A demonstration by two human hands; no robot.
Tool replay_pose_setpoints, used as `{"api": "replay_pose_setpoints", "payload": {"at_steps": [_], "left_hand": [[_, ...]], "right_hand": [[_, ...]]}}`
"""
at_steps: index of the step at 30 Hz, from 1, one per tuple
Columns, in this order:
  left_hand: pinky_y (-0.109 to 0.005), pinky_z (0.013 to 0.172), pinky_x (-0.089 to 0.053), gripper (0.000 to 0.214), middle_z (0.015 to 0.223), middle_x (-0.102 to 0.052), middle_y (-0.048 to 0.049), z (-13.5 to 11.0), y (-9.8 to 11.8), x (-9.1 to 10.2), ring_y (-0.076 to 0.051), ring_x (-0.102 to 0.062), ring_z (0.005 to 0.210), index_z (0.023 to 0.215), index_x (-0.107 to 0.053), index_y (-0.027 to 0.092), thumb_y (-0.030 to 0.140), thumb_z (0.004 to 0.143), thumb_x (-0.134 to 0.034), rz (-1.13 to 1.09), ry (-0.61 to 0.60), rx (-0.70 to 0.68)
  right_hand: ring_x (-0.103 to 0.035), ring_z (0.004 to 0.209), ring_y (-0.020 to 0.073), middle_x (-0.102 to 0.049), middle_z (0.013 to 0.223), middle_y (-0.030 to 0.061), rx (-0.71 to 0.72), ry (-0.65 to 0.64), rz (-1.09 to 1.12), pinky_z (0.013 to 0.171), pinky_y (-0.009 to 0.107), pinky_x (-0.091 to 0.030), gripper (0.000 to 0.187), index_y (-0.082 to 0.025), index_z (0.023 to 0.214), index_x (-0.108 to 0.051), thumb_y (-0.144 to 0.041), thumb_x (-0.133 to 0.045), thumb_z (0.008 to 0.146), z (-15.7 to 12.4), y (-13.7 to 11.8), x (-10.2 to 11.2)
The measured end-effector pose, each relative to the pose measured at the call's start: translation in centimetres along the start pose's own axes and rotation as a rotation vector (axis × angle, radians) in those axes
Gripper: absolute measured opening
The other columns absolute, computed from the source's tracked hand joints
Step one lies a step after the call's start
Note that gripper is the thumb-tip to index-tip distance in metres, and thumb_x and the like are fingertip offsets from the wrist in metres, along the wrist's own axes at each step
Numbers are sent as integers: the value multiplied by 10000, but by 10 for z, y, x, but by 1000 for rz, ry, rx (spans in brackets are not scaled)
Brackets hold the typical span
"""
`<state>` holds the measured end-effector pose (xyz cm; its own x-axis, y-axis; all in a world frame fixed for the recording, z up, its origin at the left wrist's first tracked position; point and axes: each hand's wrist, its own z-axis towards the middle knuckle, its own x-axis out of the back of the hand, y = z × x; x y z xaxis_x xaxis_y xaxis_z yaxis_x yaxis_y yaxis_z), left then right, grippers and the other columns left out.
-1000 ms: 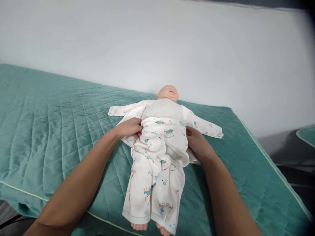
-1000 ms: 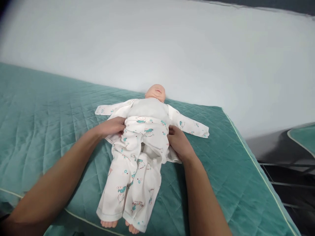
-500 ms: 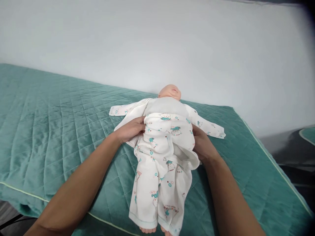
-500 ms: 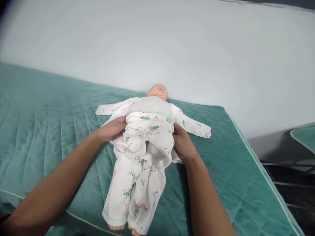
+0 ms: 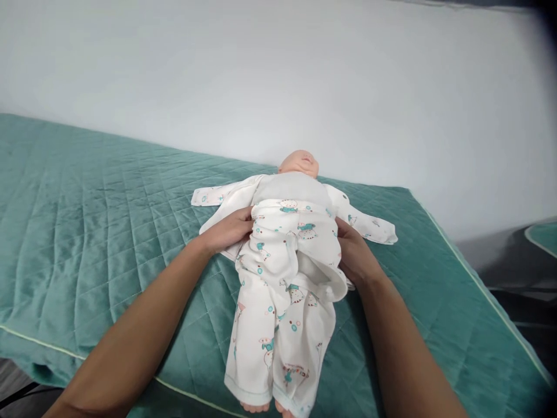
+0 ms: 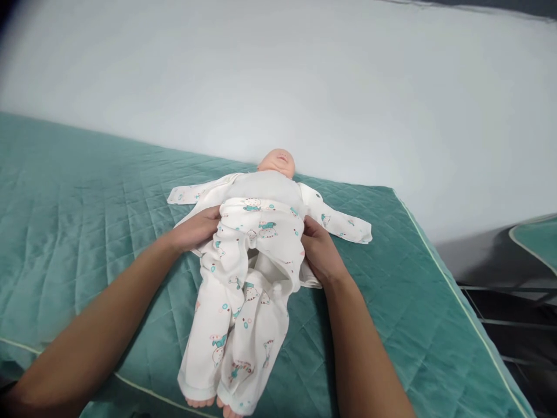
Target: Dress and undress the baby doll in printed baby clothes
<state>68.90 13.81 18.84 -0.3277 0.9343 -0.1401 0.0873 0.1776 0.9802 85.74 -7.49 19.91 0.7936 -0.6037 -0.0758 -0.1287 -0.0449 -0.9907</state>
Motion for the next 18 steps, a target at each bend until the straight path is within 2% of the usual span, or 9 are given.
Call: {"api": "replay_pose_setpoints", "payload": {"at_steps": [6, 11, 14, 18], "left_hand": [[-323, 757, -510, 502, 965, -750, -47, -5, 2, -3, -202, -673, 826, 1136, -659, 179, 126, 644, -743, -154, 26, 46], [-349, 808, -529, 521, 1011, -757, -63, -7, 4, -5, -243, -690, 931, 1152, -650, 185, 109, 642, -730, -167, 0, 55], [-366, 862, -529, 512, 1057, -750, -69, -6, 1, -4, -259, -677, 1010, 1173, -639, 188, 146, 673, -744, -126, -8, 44], [-374, 912, -515, 517, 1140, -732, -74, -2, -7, 1, -259, -650, 1080, 1214, -630, 190, 176, 710, -743, -61, -21, 17]], "right_hand": [[-638, 1153, 293, -695, 1252, 34, 58, -80, -65, 960, 420, -539, 472, -290, 1133, -663, -296, -838, 695, -5, -8, -3], [-549, 1269, 304, -624, 1349, 49, 157, -107, -215, 1039, 408, -480, 628, -293, 1212, -607, -318, -885, 649, -6, -6, 3], [-512, 1308, 286, -564, 1413, 50, 197, -135, -269, 1070, 383, -448, 615, -287, 1237, -561, -301, -858, 699, -5, 0, 10], [-559, 1224, 277, -615, 1314, 55, 197, -118, -318, 1044, 389, -465, 534, -266, 1160, -580, -312, -857, 705, -3, 4, 12]]}}
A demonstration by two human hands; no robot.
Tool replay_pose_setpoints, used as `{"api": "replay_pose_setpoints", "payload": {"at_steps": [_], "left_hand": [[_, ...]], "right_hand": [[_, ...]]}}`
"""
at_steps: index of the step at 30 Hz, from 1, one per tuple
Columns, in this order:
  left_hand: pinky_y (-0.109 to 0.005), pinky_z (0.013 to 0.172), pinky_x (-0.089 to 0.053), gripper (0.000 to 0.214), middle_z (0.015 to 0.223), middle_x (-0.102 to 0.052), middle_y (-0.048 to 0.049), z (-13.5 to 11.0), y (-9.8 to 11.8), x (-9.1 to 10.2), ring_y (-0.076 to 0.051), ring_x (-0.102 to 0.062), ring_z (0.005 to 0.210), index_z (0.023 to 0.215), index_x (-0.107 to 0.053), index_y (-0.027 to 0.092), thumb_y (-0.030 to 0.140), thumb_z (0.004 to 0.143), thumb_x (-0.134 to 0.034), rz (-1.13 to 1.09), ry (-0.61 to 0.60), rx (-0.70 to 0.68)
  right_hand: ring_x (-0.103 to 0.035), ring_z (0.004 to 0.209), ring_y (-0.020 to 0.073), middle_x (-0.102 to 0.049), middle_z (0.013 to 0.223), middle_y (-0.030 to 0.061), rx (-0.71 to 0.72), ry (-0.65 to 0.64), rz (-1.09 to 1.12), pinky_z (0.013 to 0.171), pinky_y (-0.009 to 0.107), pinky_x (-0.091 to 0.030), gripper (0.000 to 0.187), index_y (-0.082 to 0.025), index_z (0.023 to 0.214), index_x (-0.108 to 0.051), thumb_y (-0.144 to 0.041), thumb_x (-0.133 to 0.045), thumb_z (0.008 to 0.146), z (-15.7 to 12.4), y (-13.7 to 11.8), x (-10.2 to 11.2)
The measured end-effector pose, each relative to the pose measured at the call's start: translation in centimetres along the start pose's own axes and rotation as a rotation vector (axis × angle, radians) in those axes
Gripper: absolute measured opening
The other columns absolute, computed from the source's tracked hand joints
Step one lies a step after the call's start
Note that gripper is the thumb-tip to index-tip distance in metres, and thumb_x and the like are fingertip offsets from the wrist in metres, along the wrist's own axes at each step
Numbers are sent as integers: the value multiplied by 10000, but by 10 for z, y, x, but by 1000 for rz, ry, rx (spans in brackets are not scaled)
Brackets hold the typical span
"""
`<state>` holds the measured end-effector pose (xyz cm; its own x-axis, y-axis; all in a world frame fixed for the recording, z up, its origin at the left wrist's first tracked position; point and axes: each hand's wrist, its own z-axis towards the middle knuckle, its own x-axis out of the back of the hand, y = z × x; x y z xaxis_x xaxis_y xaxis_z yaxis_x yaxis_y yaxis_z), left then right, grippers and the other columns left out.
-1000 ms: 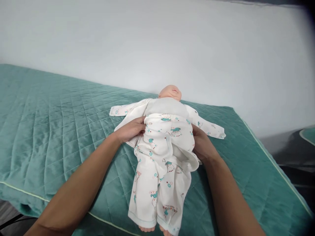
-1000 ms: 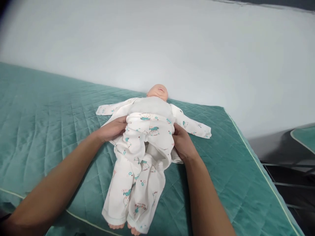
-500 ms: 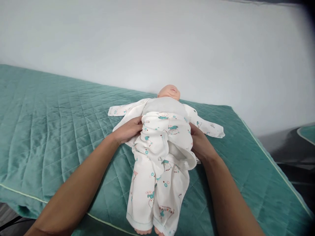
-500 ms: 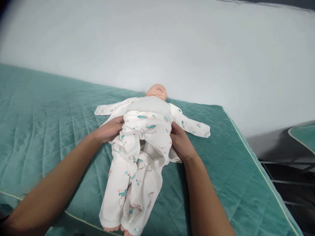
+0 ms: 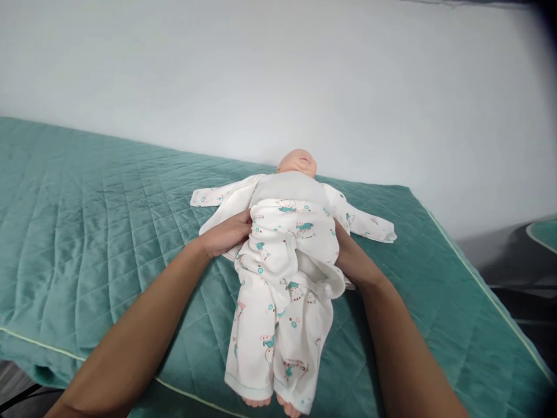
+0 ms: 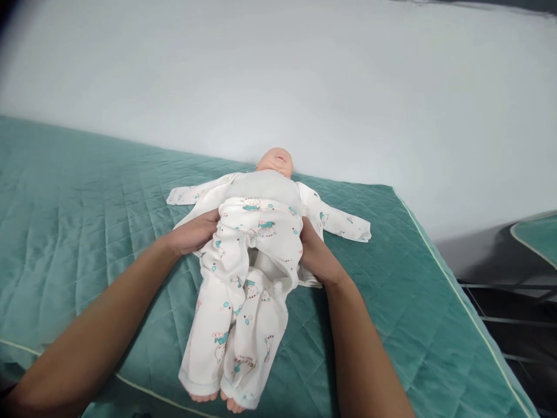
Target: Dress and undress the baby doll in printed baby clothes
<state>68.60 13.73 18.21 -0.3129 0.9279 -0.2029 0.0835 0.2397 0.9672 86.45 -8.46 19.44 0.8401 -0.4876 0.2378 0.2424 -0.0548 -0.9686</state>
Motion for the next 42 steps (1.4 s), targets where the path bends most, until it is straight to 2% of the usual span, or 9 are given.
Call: {"api": "replay_pose_setpoints", "payload": {"at_steps": [8, 14, 21, 24, 28, 31, 34, 39, 42], "left_hand": [[-363, 835, -524, 449, 1048, -751, -61, 2, 0, 0, -254, -683, 978, 1157, -666, 172, 221, 716, -736, -37, -10, -47], [-380, 847, -538, 438, 1015, -758, -61, 3, -1, 2, -254, -693, 969, 1126, -685, 177, 168, 689, -708, -33, -13, -33], [-395, 913, -535, 431, 1069, -745, -69, 0, 6, 4, -259, -665, 1047, 1105, -683, 177, 161, 678, -737, 231, -100, -153], [-399, 893, -546, 392, 1021, -748, -68, -2, 11, 1, -264, -667, 1021, 1059, -690, 177, 172, 671, -748, 288, -113, -154], [-372, 801, -566, 333, 940, -737, -57, 1, 8, 1, -238, -682, 911, 992, -672, 184, 128, 666, -697, 150, -51, -41], [-315, 689, -555, 350, 899, -712, -38, 3, 4, 3, -195, -675, 799, 979, -617, 195, 111, 649, -698, 16, 111, 65], [-270, 630, -530, 361, 864, -699, -16, 4, 3, 4, -166, -662, 743, 977, -584, 210, 117, 650, -707, -43, 247, 88], [-326, 721, -562, 251, 876, -741, -49, 5, 2, -1, -211, -692, 810, 934, -683, 184, 157, 686, -664, -23, 135, 62], [-351, 783, -566, 254, 875, -757, -48, 7, 1, -3, -225, -705, 845, 916, -714, 178, 140, 673, -650, -44, 134, 31]], "right_hand": [[-662, 1039, 264, -728, 1135, 30, 3, 87, 94, 870, 399, -562, 327, -266, 1063, -654, -381, -786, 787, 3, -14, -11], [-678, 997, 262, -749, 1065, 21, 7, 139, 73, 861, 409, -568, 240, -264, 982, -676, -379, -765, 791, 7, -14, -12], [-650, 1040, 257, -724, 1098, 34, 1, 98, 88, 881, 391, -551, 319, -258, 1045, -635, -332, -767, 764, 4, -13, -12], [-644, 949, 235, -719, 1007, 29, -16, 105, 59, 812, 354, -539, 284, -241, 973, -623, -326, -764, 742, 5, -10, -10], [-579, 749, 166, -663, 793, -9, -72, 214, -47, 671, 281, -468, 124, -208, 781, -588, -281, -682, 746, 8, 1, -4], [-532, 689, 137, -628, 726, -24, -97, 247, -115, 633, 256, -420, 53, -193, 740, -602, -235, -630, 722, 9, 7, 1], [-543, 689, 143, -640, 723, -16, -133, 270, -152, 633, 257, -421, 60, -191, 747, -628, -220, -617, 696, 10, 8, 4], [-641, 837, 205, -721, 866, 24, -145, 300, -105, 721, 299, -493, 180, -206, 870, -660, -236, -628, 696, 12, 9, 2], [-645, 855, 214, -726, 876, 31, -128, 300, -173, 735, 307, -493, 174, -199, 877, -662, -250, -622, 716, 12, 5, -1]]}}
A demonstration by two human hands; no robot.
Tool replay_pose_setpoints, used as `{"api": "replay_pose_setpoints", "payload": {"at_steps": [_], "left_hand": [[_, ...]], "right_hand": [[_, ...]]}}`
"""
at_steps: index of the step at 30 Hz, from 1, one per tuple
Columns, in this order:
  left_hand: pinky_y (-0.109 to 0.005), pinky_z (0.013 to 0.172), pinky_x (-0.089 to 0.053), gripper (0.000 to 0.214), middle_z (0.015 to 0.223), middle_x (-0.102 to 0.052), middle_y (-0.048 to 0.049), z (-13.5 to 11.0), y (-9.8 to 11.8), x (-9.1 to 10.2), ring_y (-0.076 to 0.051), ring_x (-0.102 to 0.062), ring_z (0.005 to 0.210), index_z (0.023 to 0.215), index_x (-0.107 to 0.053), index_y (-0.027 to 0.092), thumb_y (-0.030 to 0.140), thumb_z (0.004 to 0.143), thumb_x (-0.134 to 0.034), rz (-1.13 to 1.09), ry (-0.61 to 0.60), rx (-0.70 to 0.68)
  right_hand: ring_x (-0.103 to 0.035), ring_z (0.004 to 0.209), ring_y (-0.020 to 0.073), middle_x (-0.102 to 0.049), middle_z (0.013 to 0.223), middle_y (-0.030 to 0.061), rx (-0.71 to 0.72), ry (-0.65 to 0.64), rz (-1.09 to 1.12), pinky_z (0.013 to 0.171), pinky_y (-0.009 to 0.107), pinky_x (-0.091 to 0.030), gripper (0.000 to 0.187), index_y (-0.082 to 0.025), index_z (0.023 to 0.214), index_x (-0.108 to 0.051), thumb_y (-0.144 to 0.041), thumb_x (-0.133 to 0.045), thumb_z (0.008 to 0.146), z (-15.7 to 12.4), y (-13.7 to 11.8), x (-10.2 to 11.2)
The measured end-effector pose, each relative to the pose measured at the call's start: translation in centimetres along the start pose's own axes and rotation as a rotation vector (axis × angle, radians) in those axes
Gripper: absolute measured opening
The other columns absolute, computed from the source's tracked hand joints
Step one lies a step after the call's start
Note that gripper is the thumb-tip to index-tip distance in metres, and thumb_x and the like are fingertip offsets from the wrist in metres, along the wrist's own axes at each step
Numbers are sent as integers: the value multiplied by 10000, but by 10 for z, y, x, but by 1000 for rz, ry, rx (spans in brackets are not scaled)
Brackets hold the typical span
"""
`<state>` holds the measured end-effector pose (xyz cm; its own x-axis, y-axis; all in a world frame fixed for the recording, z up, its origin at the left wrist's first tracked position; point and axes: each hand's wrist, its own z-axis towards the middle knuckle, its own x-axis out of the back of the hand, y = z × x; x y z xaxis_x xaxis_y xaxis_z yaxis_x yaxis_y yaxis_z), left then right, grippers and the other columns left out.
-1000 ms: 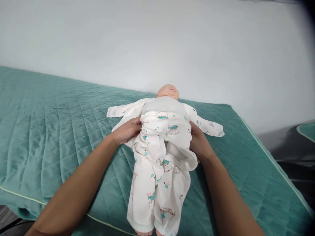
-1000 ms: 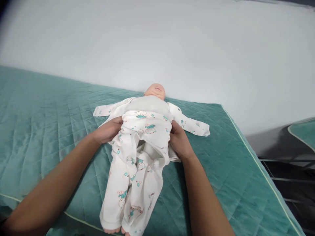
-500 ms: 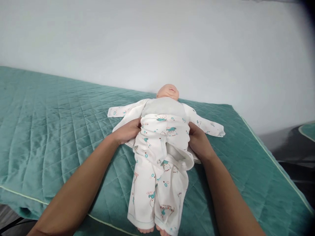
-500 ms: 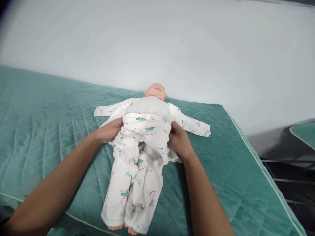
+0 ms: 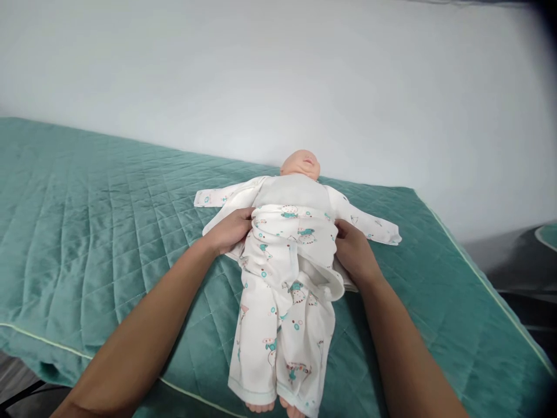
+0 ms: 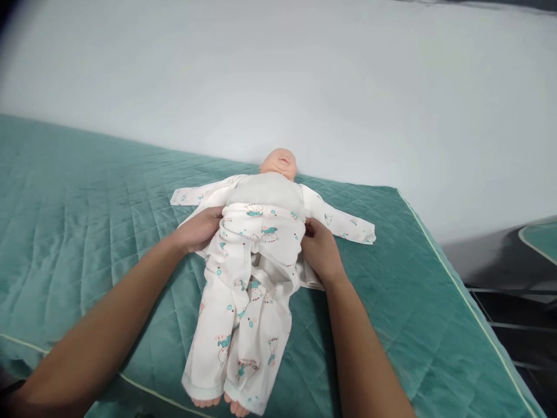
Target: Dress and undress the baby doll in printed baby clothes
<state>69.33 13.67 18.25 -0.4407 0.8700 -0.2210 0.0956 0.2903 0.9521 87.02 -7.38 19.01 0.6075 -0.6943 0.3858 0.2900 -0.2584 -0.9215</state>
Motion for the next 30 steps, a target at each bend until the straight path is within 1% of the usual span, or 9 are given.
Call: {"api": "replay_pose_setpoints", "payload": {"at_steps": [5, 9, 11, 15, 17, 19, 22, 26, 30], "left_hand": [[-352, 777, -555, 278, 831, -751, -34, 3, 1, -2, -218, -704, 836, 903, -710, 170, 100, 643, -641, -65, 17, -13], [-340, 710, -535, 213, 785, -733, -26, 7, 2, -4, -215, -685, 781, 819, -687, 170, 96, 629, -626, -41, 77, -29], [-339, 701, -525, 175, 779, -724, -21, 9, 1, -4, -213, -669, 767, 797, -680, 173, 117, 645, -613, 39, 87, -74], [-299, 668, -474, 68, 721, -672, -11, 5, 0, 1, -193, -610, 745, 699, -637, 163, 145, 660, -585, 408, 195, -217], [-273, 646, -449, 118, 751, -660, -6, 0, 3, 4, -174, -591, 740, 762, -634, 166, 143, 649, -607, 477, 219, -237], [-255, 637, -443, 279, 869, -665, -7, -7, 7, 4, -156, -594, 754, 918, -629, 184, 137, 643, -636, 435, 245, -252], [-270, 738, -479, 328, 996, -639, -21, -14, 12, 1, -157, -606, 868, 1003, -612, 203, 138, 684, -648, 416, 346, -380], [-310, 891, -472, 110, 989, -617, -32, -15, 12, -2, -169, -587, 961, 929, -643, 192, 215, 823, -622, 431, 291, -551], [-309, 885, -466, 161, 1009, -607, -49, -11, 12, 3, -182, -571, 976, 943, -667, 200, 342, 867, -671, 438, 150, -589]], "right_hand": [[-586, 772, 187, -660, 744, -2, 127, 27, -96, 729, 297, -465, 54, -198, 757, -613, -219, -586, 715, 0, -9, -1], [-557, 754, 185, -641, 716, -6, 185, 40, -121, 711, 293, -443, 45, -205, 715, -591, -195, -552, 735, 2, -11, -1], [-551, 750, 190, -637, 699, 0, 179, 53, -162, 694, 292, -432, 66, -206, 695, -578, -189, -540, 746, 2, -10, 0], [-556, 756, 203, -671, 763, 19, 129, 51, -270, 690, 311, -424, 55, -205, 760, -614, -184, -564, 753, 3, -4, 1], [-580, 819, 218, -687, 873, 38, 145, 56, -237, 739, 331, -451, 127, -210, 866, -636, -184, -598, 748, 1, -1, 1], [-597, 919, 228, -669, 994, 54, 200, 110, -134, 814, 349, -478, 224, -224, 971, -621, -180, -613, 751, -2, -2, 0], [-589, 1015, 216, -618, 1072, 50, 289, 203, -13, 899, 363, -487, 190, -251, 1013, -591, -216, -606, 828, -9, -9, -1], [-565, 1012, 203, -596, 1087, 40, 336, 45, -28, 945, 370, -465, 122, -271, 1028, -604, -353, -564, 948, -10, -15, 1], [-535, 907, 182, -555, 1077, 29, 295, -148, 18, 838, 331, -472, 181, -270, 1013, -583, -427, -608, 928, 1, -12, 10]]}}
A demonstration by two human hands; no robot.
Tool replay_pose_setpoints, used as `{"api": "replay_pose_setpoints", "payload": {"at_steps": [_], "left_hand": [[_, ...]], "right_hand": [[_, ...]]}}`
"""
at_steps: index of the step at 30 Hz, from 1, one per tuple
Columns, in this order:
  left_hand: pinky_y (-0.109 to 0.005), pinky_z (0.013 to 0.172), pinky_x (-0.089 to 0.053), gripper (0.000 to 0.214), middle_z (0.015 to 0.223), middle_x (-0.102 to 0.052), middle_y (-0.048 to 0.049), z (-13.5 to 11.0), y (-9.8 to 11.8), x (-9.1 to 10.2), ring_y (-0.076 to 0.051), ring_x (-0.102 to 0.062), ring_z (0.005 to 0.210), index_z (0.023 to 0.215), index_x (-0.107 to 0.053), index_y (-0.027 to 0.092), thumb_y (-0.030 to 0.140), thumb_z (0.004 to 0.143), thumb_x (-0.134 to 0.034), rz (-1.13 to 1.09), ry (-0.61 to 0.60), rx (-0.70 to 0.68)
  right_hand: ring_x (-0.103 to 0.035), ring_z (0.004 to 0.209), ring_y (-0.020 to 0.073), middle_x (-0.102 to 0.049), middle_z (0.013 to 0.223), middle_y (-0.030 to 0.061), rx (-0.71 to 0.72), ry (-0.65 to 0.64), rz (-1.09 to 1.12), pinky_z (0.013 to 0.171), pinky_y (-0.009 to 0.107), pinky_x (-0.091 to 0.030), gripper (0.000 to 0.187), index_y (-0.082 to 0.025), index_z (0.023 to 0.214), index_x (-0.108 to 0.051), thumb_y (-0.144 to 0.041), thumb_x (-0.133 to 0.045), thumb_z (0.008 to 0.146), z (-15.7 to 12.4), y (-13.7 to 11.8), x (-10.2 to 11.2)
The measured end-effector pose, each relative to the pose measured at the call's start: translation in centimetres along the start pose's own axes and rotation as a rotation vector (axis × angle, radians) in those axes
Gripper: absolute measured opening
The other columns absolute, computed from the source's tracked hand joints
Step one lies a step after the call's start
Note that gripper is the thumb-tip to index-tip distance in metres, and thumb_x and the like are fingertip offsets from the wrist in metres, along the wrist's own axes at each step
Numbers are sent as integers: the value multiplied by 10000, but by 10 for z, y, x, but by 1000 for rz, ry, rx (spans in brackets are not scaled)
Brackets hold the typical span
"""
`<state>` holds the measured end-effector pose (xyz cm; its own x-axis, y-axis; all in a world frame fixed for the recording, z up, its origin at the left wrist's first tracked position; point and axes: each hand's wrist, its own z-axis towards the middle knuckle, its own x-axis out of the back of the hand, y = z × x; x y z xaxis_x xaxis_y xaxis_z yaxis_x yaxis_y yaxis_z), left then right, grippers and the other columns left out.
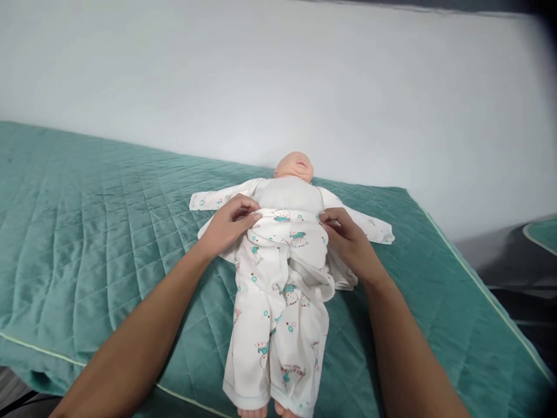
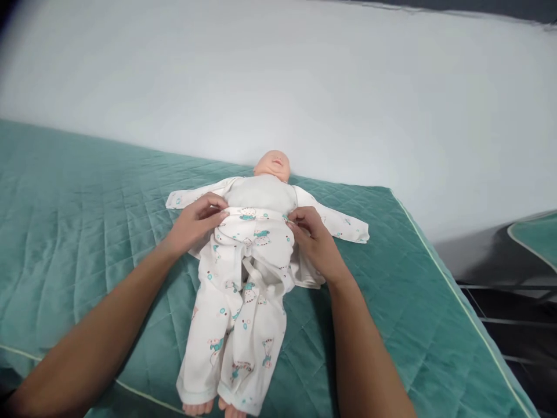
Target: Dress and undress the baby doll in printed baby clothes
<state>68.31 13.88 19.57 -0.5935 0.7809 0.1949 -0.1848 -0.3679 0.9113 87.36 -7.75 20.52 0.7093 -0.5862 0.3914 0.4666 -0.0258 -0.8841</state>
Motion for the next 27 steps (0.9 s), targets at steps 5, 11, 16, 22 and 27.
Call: {"api": "replay_pose_setpoints", "payload": {"at_steps": [5, 11, 16, 22, 27], "left_hand": [[-324, 984, -427, 192, 1069, -583, -65, 5, -6, 3, -196, -540, 1065, 897, -670, 202, 362, 819, -742, 6, -61, -105], [-282, 832, -453, 244, 992, -604, -44, 4, -1, -2, -166, -558, 919, 877, -586, 193, 421, 872, -671, -40, -68, -18], [-252, 646, -350, 202, 750, -507, 32, 23, -1, -6, -128, -456, 690, 900, -513, 215, 398, 914, -597, 75, -15, 10], [-250, 612, -303, 166, 686, -447, 62, 58, -7, -15, -116, -371, 600, 906, -423, 232, 356, 941, -528, 89, -39, 153], [-251, 646, -341, 272, 768, -488, 23, 46, -5, -7, -129, -423, 699, 832, -514, 204, 457, 900, -585, 30, -102, 130]], "right_hand": [[-494, 941, 199, -512, 992, 23, 81, -139, -54, 856, 328, -432, 246, -242, 847, -548, -447, -683, 867, 10, 1, 8], [-424, 776, 171, -461, 804, 4, 38, -195, -70, 713, 303, -387, 397, -217, 706, -471, -527, -638, 890, 13, -6, 10], [-346, 616, 121, -405, 652, -39, -97, -215, -56, 576, 270, -273, 481, -208, 658, -457, -597, -674, 838, 31, -1, 16], [-350, 587, 119, -405, 624, -56, -163, 48, 27, 545, 263, -290, 480, -226, 690, -427, -600, -713, 783, 52, 14, 1], [-356, 608, 137, -423, 652, -40, -115, 130, 12, 559, 275, -301, 395, -234, 747, -492, -573, -673, 841, 41, 14, -9]]}}
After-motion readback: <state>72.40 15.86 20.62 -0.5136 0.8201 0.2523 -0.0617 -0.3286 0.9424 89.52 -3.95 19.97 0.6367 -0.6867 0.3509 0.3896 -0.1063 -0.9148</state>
